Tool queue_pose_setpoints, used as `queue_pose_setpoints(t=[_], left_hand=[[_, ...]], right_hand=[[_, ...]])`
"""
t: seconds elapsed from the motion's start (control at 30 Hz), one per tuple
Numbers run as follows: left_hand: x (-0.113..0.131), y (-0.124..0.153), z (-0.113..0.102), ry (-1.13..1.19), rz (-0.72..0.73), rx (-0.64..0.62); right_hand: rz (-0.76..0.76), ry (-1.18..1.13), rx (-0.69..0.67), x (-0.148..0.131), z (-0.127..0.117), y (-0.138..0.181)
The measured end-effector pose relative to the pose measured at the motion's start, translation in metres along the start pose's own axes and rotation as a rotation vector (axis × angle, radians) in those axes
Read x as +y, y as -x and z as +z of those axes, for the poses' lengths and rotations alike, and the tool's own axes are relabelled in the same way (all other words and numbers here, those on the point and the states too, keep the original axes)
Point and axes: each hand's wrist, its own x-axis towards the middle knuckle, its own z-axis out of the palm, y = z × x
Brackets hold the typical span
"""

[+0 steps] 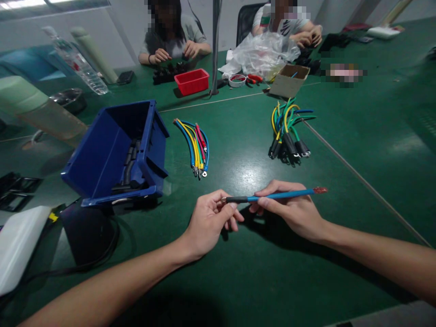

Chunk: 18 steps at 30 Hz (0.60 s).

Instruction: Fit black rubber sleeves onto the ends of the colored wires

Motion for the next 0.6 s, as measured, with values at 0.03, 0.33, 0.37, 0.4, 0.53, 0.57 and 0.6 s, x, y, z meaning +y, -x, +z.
queue_pose_setpoints(t=[0.03,0.33,0.37,0.4,0.53,0.57,0.6], left_hand=[[-0.0001,-0.0003,-0.0001,0.005,-0.002,-0.001],[-0.0030,-0.0008,0.0003,-0.024,0.047,0.021],[-0.0031,-0.0002,0.0004,-0.038,0.056,0.027],[-0.0033,0.0004,0.0005,-0.045,0.065,0.033],[-0.0049,0.0013,0.0009,-0.018,0.091,0.095],[-0.0054,0.0011,0.0010,-0.008,0.096,0.109],[-0.0058,0.0007,0.0011,-0.002,0.099,0.118]], right_hand=[[0.005,-0.002,0.000,0.0000,-0.0001,0.0002],[0.025,-0.007,0.048,-0.0018,0.0016,-0.0038],[0.028,-0.018,0.048,-0.0014,0.0016,-0.0044],[0.030,-0.030,0.045,-0.0007,0.0015,-0.0050],[0.057,-0.079,0.033,0.0042,-0.0006,-0.0063],[0.065,-0.091,0.035,0.0055,-0.0012,-0.0066],[0.072,-0.103,0.036,0.0067,-0.0018,-0.0068]])
